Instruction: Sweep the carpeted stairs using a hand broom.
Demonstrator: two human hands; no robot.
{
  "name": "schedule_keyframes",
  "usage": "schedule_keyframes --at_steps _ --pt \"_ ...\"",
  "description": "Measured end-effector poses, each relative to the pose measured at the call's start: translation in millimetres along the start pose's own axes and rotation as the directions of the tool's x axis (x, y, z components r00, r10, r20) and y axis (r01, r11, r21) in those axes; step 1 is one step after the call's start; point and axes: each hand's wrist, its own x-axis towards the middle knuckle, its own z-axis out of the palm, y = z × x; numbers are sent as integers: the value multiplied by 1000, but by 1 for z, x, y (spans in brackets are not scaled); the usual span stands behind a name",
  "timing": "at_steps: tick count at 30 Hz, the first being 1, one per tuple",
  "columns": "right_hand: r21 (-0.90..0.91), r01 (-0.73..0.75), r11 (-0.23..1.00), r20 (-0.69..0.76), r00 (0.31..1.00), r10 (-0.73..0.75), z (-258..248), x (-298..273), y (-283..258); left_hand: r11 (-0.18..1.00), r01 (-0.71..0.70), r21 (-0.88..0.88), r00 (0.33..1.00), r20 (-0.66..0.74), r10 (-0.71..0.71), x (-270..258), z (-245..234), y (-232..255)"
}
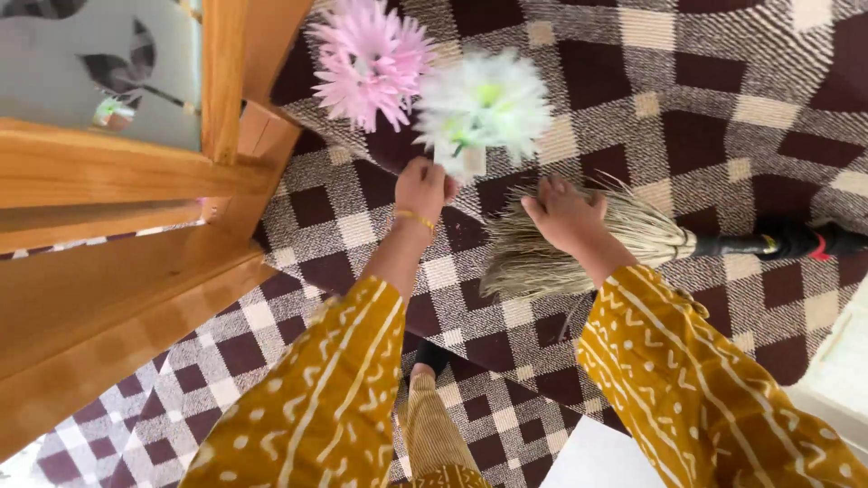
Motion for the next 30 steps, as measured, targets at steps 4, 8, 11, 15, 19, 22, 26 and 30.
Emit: schedule_keyframes --at_steps 4,8,11,15,19,22,26,30 --pt "-9 -31 999 28 999 32 -22 -14 -17 980 128 -151 980 -131 -149 -65 -65 5" --pt "-119 13 993 -149 988 -31 -27 -26 -57 797 355 -489 764 -340 -549 -98 -146 8" --pt "-158 204 966 -294 924 -244 -17 -27 -92 734 322 -598 609 -463 -644 -90 -205 -7" --pt "-56 407 912 -305 862 -404 5 7 -134 689 157 -707 483 -554 -678 -33 -278 -34" --pt "-40 298 954 -155 941 -300 21 34 -157 589 19 -808 398 -534 -746 -8 -309 -29" --pt "-38 182 983 -87 979 -185 34 39 -161 623 93 -777 381 -550 -743 -3 -321 -54" --pt "-30 125 992 -95 987 -128 47 44 -167 664 404 -628 454 -493 -742 -16 -320 -71" --pt "-24 127 992 -153 980 -129 54 52 -161 600 567 -564 440 -409 -800 -19 -324 -92"
